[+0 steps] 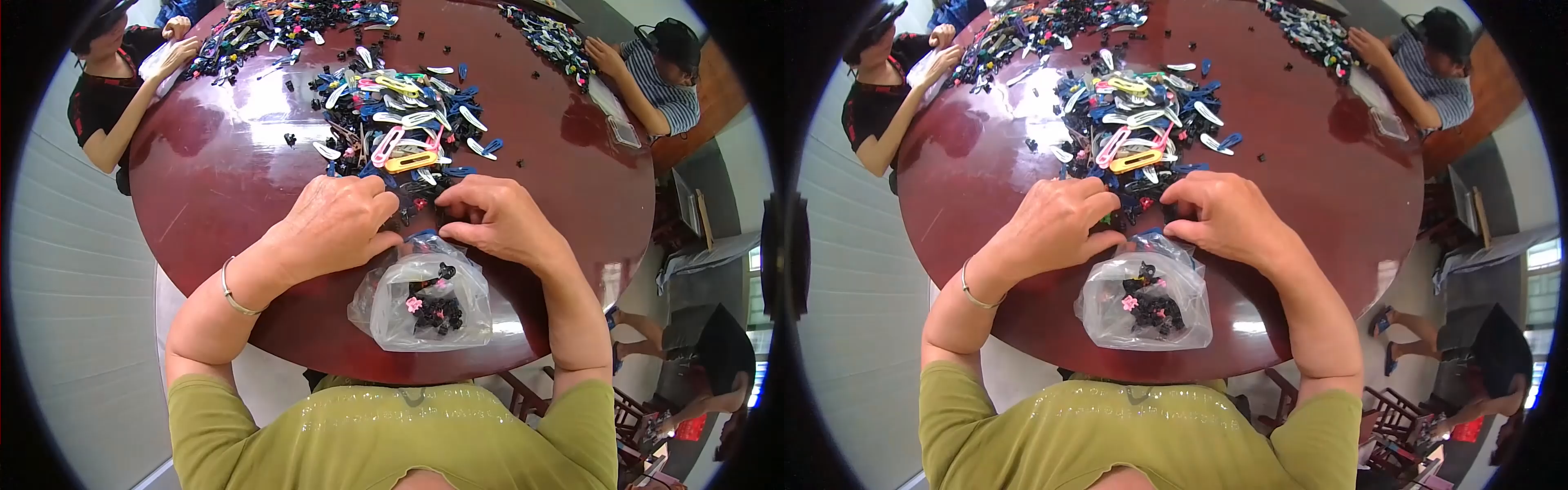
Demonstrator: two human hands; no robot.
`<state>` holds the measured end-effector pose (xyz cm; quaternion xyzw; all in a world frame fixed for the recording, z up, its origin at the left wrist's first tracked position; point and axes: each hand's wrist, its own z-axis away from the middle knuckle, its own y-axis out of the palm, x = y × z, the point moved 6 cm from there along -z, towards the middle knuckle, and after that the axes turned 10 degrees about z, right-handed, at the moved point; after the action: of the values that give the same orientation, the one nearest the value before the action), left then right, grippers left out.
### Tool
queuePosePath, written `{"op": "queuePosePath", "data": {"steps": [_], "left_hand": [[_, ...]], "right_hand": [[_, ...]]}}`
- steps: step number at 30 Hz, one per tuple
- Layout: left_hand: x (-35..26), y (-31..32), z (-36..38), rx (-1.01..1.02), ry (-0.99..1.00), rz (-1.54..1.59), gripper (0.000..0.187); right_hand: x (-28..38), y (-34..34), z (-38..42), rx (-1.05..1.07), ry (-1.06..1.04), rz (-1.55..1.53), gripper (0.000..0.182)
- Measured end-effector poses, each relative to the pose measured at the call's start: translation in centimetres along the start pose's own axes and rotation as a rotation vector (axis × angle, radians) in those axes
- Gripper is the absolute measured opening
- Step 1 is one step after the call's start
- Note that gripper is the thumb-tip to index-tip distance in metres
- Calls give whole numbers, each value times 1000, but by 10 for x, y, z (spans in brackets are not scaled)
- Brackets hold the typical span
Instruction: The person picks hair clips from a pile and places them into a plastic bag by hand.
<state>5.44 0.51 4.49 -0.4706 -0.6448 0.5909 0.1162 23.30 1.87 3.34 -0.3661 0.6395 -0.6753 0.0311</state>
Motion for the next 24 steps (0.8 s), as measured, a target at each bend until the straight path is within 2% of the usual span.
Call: {"op": "queuePosePath", "data": {"steps": [3,9,12,15,21,23,24], "left_hand": [[6,4,1,-6,-18,-30,21],[11,4,2,-29,-44,-52,20],[9,3,1,-8,-42,-40,20],[6,3,1,-5,-27,-26,21],[7,10,0,-72,24,-29,20],[8,11,-1,-88,23,-46,19],[8,11,-1,-91,26,-50,18]], "right_hand": [[-1,1,-2,-2,28,54,31],[-7,-2,-2,20,64,-29,26],[-11,2,-3,-16,91,-48,24],[-15,5,-4,-101,28,-17,21],[5,-32,14,-213,197,-483,11],[29,-49,24,-167,33,-502,9],[42,-51,25,-181,-215,-464,11]]}}
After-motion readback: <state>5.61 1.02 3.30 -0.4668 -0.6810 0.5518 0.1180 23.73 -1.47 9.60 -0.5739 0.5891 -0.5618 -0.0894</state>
